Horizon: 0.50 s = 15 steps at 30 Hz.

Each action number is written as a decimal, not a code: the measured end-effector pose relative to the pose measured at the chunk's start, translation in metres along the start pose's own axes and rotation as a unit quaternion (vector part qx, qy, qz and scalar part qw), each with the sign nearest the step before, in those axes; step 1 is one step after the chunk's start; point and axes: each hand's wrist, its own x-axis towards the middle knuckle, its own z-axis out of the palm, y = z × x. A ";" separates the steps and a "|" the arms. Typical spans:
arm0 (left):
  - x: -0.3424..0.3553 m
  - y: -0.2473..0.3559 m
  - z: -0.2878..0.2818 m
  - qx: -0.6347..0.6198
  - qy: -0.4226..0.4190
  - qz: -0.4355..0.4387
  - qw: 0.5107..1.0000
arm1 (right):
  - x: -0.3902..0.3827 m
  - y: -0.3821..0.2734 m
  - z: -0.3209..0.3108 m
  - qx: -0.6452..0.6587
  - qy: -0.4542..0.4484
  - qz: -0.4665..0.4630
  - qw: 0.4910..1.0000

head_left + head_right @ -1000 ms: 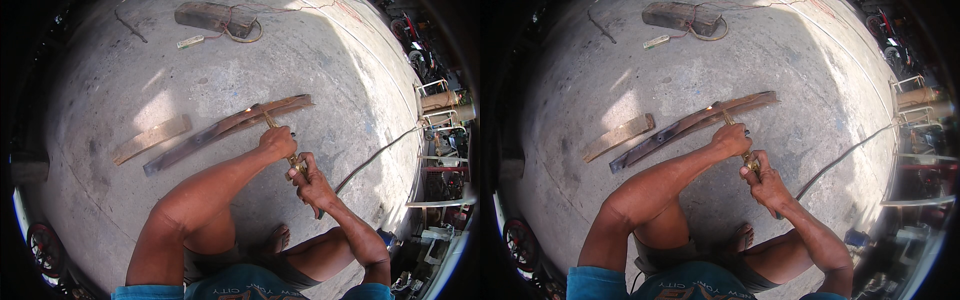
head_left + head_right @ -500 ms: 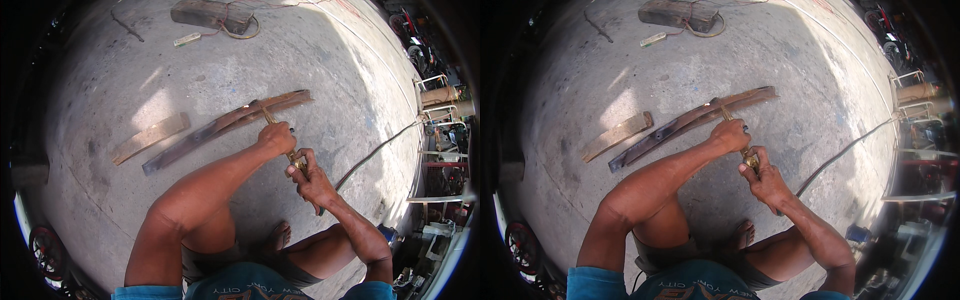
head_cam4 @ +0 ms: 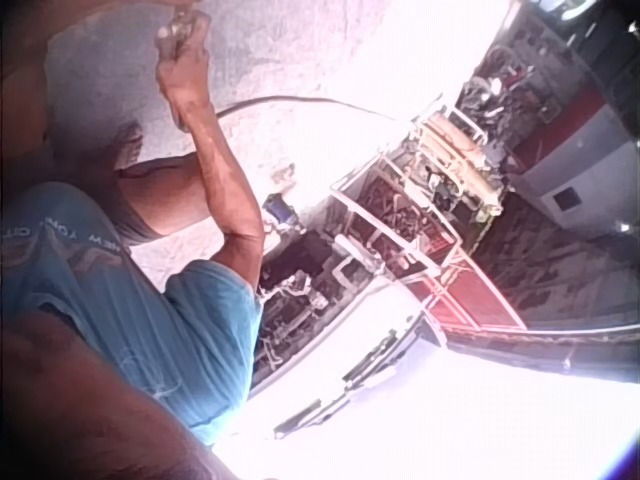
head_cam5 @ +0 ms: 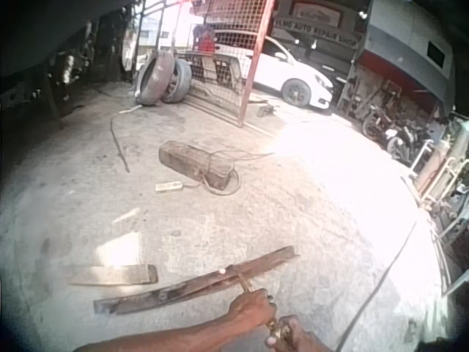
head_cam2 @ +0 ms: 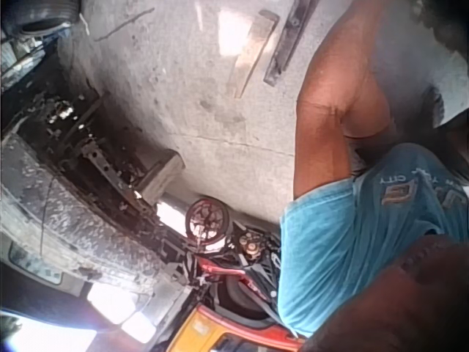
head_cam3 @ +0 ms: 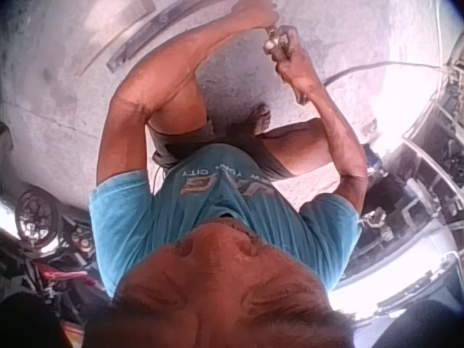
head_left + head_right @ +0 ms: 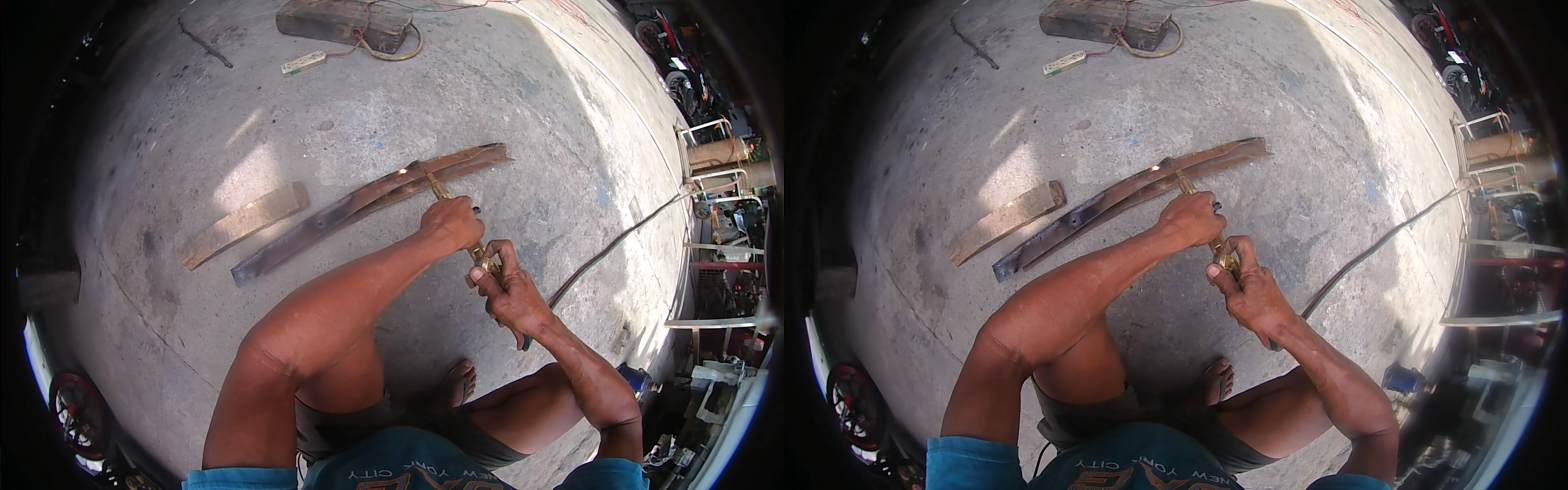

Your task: The person uses a welding torch to join two metal pieces on the floor. They hold the torch steadily, moving it along the seam to create a weld while sparks fly. The person remains seated throughout the process.

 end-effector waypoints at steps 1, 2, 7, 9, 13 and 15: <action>0.000 0.001 0.000 0.000 -0.001 -0.001 1.000 | 0.001 0.003 0.001 0.001 0.003 -0.005 1.000; -0.001 0.002 0.000 -0.001 -0.002 -0.002 1.000 | 0.001 0.004 0.001 0.003 0.006 -0.010 1.000; 0.000 -0.001 0.001 0.000 0.007 0.001 1.000 | 0.000 -0.003 0.000 0.002 -0.002 0.006 1.000; 0.000 0.000 0.000 -0.001 0.005 0.000 1.000 | 0.000 -0.002 0.000 0.000 0.000 0.005 1.000; -0.004 0.001 0.001 -0.005 -0.002 -0.004 1.000 | -0.003 0.000 0.001 0.006 -0.002 0.005 1.000; -0.006 0.000 0.003 -0.006 -0.004 -0.006 1.000 | -0.004 0.001 0.002 0.009 -0.004 0.009 1.000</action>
